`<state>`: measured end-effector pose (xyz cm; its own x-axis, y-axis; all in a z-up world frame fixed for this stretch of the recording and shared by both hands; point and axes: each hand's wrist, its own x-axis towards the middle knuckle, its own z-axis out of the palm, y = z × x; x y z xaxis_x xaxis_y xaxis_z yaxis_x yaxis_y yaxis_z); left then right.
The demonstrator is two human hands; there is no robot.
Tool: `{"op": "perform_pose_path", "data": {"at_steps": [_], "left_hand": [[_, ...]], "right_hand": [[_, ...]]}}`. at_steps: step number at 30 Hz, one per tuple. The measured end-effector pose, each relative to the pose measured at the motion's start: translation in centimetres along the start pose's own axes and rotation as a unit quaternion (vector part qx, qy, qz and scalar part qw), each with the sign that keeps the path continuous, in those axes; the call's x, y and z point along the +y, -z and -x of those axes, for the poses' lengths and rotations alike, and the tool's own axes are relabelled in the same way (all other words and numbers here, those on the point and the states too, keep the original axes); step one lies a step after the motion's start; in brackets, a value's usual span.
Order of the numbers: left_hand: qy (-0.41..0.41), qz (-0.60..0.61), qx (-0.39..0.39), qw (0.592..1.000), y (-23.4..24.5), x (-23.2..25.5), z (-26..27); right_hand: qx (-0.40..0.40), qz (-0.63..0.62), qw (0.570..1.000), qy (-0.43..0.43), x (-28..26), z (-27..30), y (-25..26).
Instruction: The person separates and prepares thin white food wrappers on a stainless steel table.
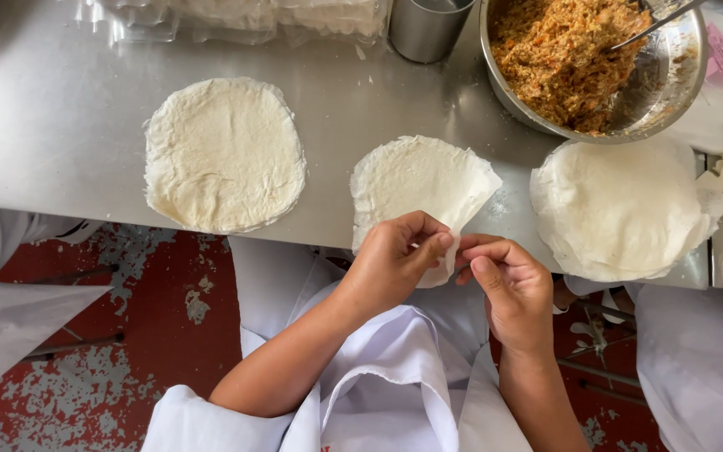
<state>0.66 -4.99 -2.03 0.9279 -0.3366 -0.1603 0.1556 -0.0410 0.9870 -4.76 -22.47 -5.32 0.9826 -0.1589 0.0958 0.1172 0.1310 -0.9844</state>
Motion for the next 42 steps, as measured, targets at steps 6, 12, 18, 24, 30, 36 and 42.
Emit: {"op": "perform_pose_path", "data": {"at_steps": [6,12,18,24,30,36,42], "left_hand": [[-0.027,0.021,0.034,0.999,-1.3,-1.4,-0.1],[-0.033,0.069,0.048,0.996,-2.0,0.1,0.2],[-0.094,-0.061,0.113,0.987,2.2,-1.0,-1.9],[-0.144,-0.056,0.024,0.988,-0.2,-0.7,-0.5],[-0.155,-0.290,-0.006,0.944,4.2,3.3,-0.8],[-0.197,-0.283,0.026,0.938,3.8,1.5,-2.2],[-0.163,-0.072,0.031,0.984,3.0,1.4,-1.9]], "right_hand": [[0.006,0.054,0.998,-0.010,0.5,-0.6,0.7],[0.048,0.078,0.995,-0.031,2.6,-0.2,1.2],[0.055,0.138,0.987,-0.054,-0.7,-1.1,1.9],[-0.017,0.121,0.993,-0.008,-0.9,-2.1,-2.0],[0.040,0.255,0.966,-0.028,-2.4,-2.2,-2.8],[-0.036,0.290,0.955,0.046,-3.8,-3.5,-0.6],[0.045,0.300,0.953,0.009,-0.2,-2.8,2.4]]}}
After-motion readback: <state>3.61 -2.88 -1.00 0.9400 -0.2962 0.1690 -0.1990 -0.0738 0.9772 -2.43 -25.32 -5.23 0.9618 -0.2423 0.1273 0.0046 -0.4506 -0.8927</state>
